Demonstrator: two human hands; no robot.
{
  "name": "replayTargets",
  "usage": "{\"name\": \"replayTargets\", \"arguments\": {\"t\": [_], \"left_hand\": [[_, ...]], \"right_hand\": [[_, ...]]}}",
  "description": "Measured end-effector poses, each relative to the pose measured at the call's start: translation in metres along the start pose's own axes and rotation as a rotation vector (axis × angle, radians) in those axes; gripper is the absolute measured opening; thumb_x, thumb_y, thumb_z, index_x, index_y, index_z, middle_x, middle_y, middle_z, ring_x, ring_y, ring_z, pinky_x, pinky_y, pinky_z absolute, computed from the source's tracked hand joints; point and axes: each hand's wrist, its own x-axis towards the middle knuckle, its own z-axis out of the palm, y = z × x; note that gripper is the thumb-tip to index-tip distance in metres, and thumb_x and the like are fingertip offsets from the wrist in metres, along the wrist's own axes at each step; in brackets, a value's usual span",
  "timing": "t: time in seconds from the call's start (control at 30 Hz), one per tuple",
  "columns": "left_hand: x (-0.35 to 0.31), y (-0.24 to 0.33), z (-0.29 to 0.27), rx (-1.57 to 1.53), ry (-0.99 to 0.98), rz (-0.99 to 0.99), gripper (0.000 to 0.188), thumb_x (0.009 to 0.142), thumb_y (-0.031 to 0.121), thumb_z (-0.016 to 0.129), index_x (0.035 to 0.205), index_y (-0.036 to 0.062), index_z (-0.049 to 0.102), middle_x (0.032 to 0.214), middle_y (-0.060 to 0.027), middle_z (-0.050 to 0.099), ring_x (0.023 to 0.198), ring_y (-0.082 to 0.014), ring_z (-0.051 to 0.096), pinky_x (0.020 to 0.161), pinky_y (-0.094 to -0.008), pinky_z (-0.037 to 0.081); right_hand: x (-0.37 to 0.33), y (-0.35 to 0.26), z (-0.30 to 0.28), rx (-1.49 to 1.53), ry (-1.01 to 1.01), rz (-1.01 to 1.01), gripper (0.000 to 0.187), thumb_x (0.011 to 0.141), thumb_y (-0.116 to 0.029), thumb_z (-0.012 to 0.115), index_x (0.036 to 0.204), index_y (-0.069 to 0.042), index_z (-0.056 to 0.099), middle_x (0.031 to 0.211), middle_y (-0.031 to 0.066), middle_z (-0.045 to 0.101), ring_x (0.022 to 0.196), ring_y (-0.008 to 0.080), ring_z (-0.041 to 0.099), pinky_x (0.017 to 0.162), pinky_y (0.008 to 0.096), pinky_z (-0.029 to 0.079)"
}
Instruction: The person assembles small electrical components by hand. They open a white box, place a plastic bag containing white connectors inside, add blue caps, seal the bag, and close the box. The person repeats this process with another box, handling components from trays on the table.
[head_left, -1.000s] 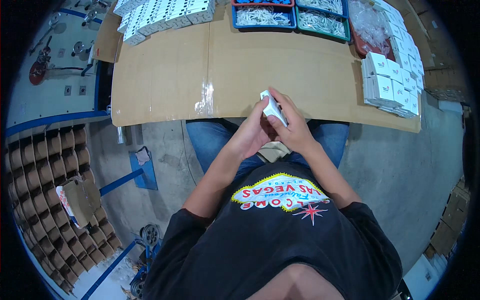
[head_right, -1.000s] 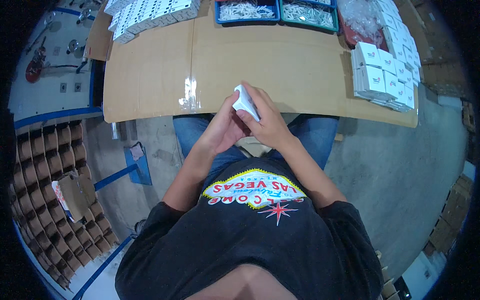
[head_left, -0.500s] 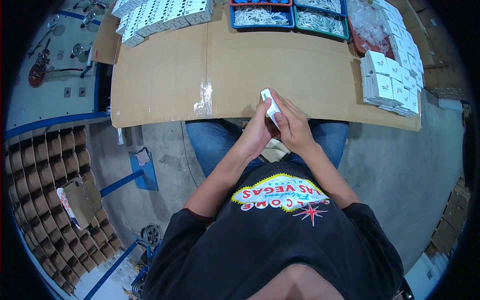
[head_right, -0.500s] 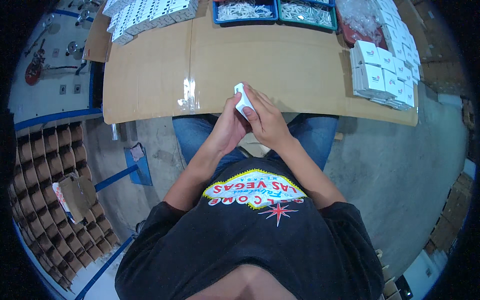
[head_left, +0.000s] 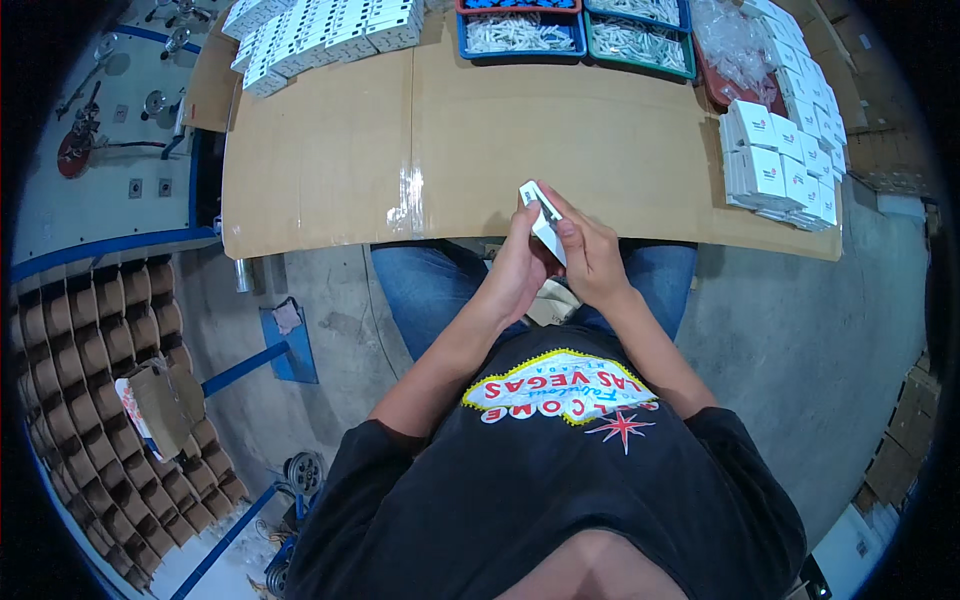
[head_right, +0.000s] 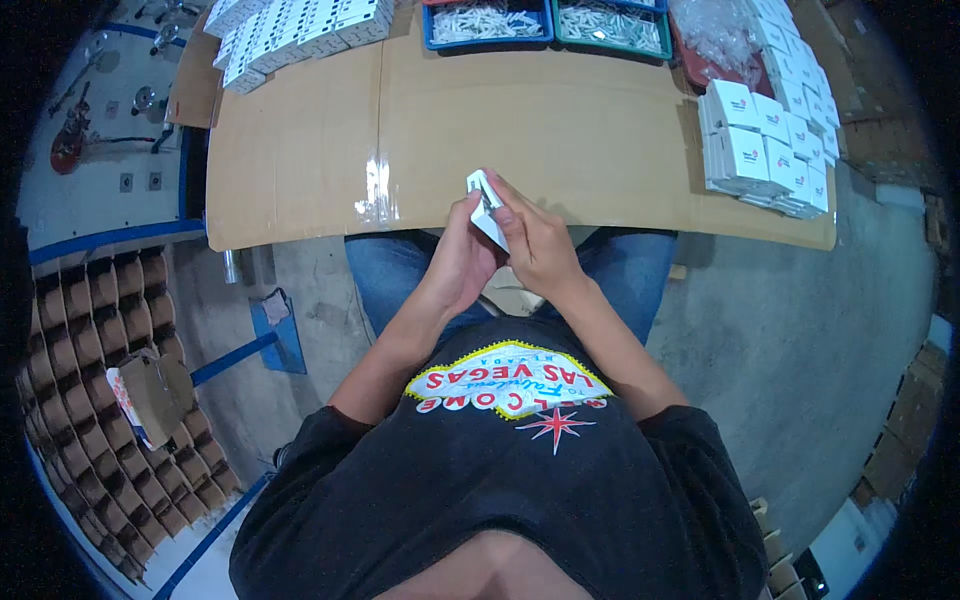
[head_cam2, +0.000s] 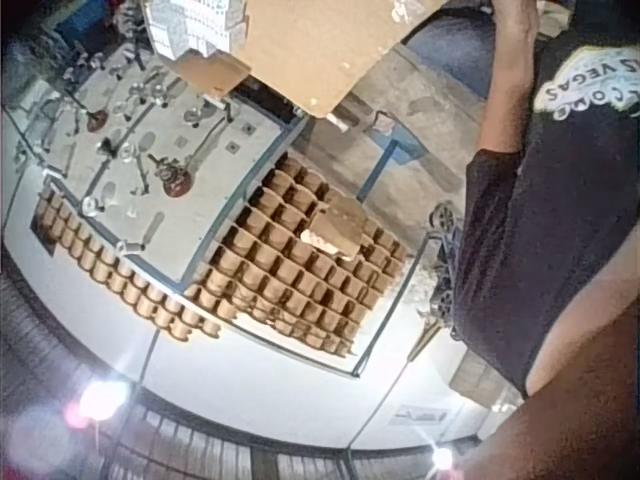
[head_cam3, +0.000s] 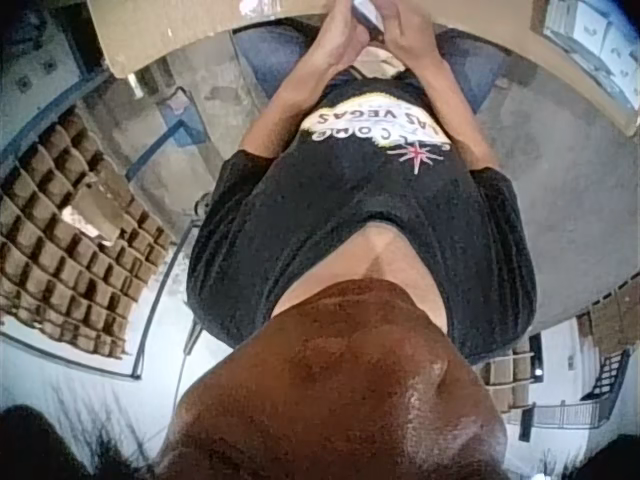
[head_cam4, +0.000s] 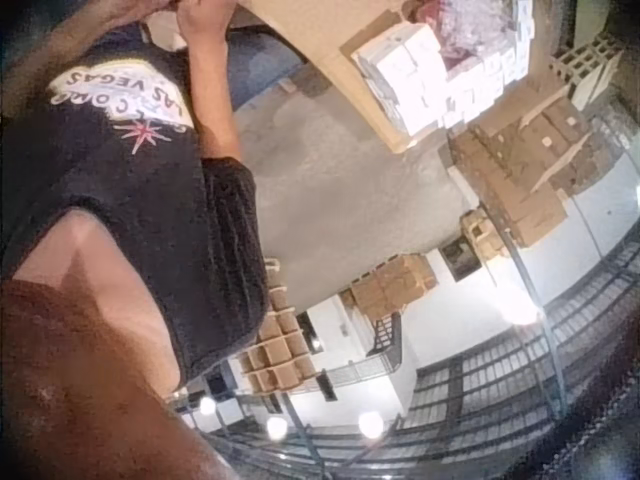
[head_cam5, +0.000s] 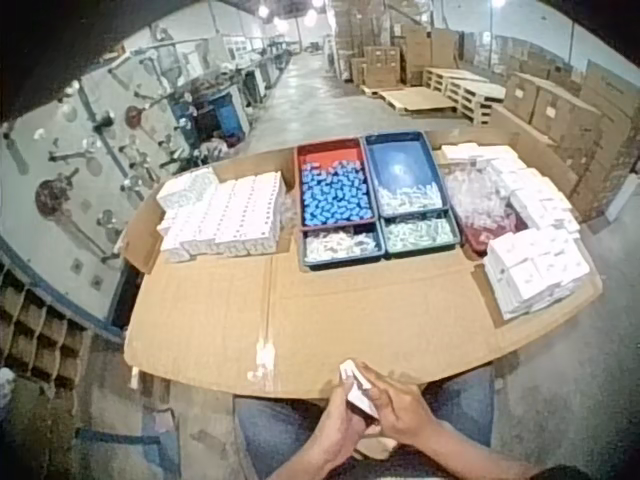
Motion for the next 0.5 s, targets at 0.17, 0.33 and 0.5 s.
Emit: {"name": "replayTargets", "arguments": {"t": [0.17, 0.33, 0.5], "left_hand": [[0.004, 0.0, 0.005, 0.122, 0.062, 0.184, 0.064, 0.103, 0.048, 0.044, 0.153, 0.0134, 0.026, 0.13, -0.0088, 0.055, 0.115, -0.0203, 0.056, 0.097, -0.0399, 0.047], [-0.003, 0.008, -0.002, 0.565, 0.084, 0.428, 0.094, 0.097, 0.019, 0.063, 0.164, 0.0145, -0.002, 0.136, -0.0131, 0.05, 0.111, -0.0197, 0.059, 0.091, -0.033, 0.052], [-0.004, 0.005, -0.012, 0.514, -0.011, 0.5, 0.095, 0.092, 0.005, 0.064, 0.164, 0.0105, 0.002, 0.138, -0.0158, 0.05, 0.112, -0.0202, 0.059, 0.094, -0.0333, 0.051]], "right_hand": [[0.006, 0.012, 0.005, 0.16, 0.03, -0.2, 0.048, 0.108, -0.026, 0.045, 0.15, -0.002, 0.045, 0.153, 0.0207, 0.047, 0.142, 0.0314, 0.046, 0.111, 0.0383, 0.041], [0.008, 0.01, -0.002, 0.329, -0.013, -0.087, 0.058, 0.102, -0.026, 0.058, 0.153, -0.005, 0.041, 0.157, 0.0171, 0.041, 0.146, 0.0272, 0.038, 0.114, 0.0421, 0.038], [0.009, 0.007, -0.009, 0.509, -0.143, 0.079, 0.074, 0.093, -0.03, 0.075, 0.155, -0.007, 0.04, 0.156, 0.0126, 0.043, 0.144, 0.0243, 0.041, 0.117, 0.0445, 0.035]]}}
